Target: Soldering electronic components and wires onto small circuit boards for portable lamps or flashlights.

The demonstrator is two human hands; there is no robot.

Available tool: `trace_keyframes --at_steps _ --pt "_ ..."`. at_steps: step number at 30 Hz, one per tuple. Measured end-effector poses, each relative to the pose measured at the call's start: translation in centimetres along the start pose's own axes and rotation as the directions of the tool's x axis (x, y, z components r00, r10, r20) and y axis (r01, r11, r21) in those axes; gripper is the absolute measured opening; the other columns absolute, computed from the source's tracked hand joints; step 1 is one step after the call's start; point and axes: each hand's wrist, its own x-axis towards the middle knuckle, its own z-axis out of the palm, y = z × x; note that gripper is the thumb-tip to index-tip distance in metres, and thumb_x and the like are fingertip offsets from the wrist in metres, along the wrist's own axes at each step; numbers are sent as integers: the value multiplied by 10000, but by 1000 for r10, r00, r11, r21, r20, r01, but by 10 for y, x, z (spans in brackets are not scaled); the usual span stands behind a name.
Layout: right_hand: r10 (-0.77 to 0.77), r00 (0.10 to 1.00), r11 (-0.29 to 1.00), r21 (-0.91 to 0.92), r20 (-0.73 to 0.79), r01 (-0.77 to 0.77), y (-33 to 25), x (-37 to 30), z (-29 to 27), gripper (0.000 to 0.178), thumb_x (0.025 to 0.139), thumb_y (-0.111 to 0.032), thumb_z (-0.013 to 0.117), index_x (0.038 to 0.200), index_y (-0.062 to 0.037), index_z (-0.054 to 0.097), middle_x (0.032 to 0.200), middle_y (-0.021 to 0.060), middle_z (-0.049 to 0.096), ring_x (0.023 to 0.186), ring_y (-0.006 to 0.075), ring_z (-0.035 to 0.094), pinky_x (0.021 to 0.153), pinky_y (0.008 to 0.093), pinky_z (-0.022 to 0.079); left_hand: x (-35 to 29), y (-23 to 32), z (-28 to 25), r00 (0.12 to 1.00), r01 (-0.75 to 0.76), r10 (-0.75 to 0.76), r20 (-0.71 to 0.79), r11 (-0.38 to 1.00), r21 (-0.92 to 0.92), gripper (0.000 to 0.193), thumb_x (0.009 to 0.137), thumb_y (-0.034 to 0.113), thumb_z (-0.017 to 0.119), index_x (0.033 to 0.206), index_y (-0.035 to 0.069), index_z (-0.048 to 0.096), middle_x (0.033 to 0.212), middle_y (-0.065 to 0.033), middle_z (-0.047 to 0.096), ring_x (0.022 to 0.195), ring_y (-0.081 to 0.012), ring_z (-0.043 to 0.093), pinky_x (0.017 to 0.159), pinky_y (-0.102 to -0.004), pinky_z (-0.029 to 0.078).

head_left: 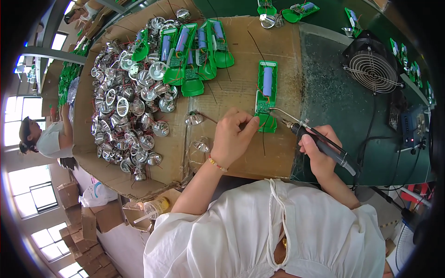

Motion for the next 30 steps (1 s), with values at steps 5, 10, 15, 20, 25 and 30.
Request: trace_keyframes --at_steps 5,10,15,20,25,30 --pt "59 998 997 52 -33 -57 0 6 4 160 784 -88 639 819 13 520 668 79 607 545 80 554 503 209 452 4 3 1 999 18 -20 47 998 60 164 789 149 611 701 10 608 691 -72 516 633 -159 492 561 -273 379" --pt "130 991 987 97 -17 -128 2 9 5 155 789 -96 635 813 6 521 651 86 600 525 85 549 490 206 448 4 2 1 998 25 -27 48 999 47 173 787 149 609 691 5 606 682 -71 510 630 -157 491 556 -276 377" --pt "174 984 979 117 -42 -168 -4 9 5 141 799 -92 621 823 1 517 651 89 596 519 91 546 480 209 446 6 3 -1 996 61 -63 68 998 29 181 793 151 605 688 3 606 679 -58 504 618 -131 483 544 -259 365" --pt "118 989 977 190 -90 -100 -4 9 -1 135 811 -69 597 868 10 504 657 93 591 535 97 547 484 209 446 9 5 -3 993 90 -93 77 995 38 188 767 177 604 669 16 612 703 -115 544 606 -239 540 539 -323 409" --pt "132 987 971 211 -92 -110 -4 6 -2 142 809 -74 605 865 10 505 650 93 587 531 95 543 484 206 445 7 2 -2 991 108 -109 83 994 8 165 772 159 605 698 11 617 711 -115 550 598 -236 542 539 -321 416" --pt "124 987 980 169 -102 -106 -1 2 -4 124 817 -96 576 865 -11 501 631 81 571 477 92 506 434 192 393 -7 11 -5 996 2 -7 -92 998 -55 105 822 74 566 867 9 635 809 -105 595 682 -202 585 598 -285 457"
